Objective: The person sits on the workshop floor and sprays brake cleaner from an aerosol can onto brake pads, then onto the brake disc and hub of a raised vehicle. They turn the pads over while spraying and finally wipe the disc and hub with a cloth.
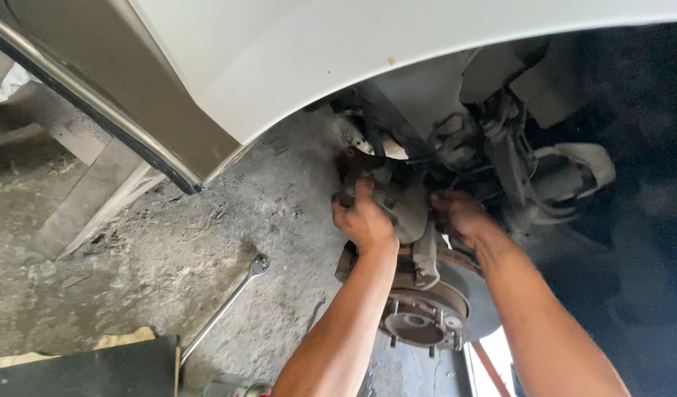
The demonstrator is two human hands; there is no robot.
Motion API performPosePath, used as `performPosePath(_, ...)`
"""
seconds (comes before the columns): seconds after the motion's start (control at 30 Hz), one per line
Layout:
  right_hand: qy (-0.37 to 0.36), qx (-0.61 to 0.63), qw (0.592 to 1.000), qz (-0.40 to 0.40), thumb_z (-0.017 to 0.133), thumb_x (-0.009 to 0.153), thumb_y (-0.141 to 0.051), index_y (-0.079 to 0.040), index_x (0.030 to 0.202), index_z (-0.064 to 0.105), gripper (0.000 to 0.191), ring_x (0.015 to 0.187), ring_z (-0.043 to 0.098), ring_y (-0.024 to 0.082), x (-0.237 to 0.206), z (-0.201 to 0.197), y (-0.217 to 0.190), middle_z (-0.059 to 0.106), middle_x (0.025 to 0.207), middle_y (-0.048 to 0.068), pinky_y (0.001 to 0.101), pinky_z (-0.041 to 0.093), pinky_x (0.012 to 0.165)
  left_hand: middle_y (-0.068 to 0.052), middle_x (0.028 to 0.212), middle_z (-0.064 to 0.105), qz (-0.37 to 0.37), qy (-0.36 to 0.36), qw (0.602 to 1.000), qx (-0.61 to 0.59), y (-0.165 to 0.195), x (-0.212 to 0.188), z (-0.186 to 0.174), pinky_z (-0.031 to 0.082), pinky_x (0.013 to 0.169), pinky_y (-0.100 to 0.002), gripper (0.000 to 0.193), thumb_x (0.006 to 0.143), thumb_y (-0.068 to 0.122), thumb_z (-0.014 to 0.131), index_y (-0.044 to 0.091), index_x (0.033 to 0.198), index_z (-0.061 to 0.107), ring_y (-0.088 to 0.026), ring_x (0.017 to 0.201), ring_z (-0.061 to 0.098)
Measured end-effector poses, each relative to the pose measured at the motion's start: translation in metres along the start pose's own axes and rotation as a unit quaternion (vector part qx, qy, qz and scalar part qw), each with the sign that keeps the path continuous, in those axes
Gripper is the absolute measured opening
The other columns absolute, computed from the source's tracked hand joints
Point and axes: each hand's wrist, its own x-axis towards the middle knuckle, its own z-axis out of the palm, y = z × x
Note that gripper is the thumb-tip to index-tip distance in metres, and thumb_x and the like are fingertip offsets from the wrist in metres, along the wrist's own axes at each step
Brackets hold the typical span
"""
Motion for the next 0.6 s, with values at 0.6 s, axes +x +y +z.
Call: performPosePath(0.6, 0.116, -0.083, 0.989, -0.027, 0.063, 0.100, -0.022, -0.018, 0.147, 0.057, 0.048, 0.083, 0.061, 0.020, -0.002, 0.019, -0.014, 0.067, 0.103, 0.006, 0.0382, 0.049, 0.066, -0.018, 0.107, 0.073, -0.134, -0.003, 0.984, -0.114, -0.063, 0.071, -0.013, 0.062, 0.076, -0.041, 0.052, 0.071, 0.017, 0.075, -0.009, 0.115, 0.067, -0.028, 0.086, 0.072)
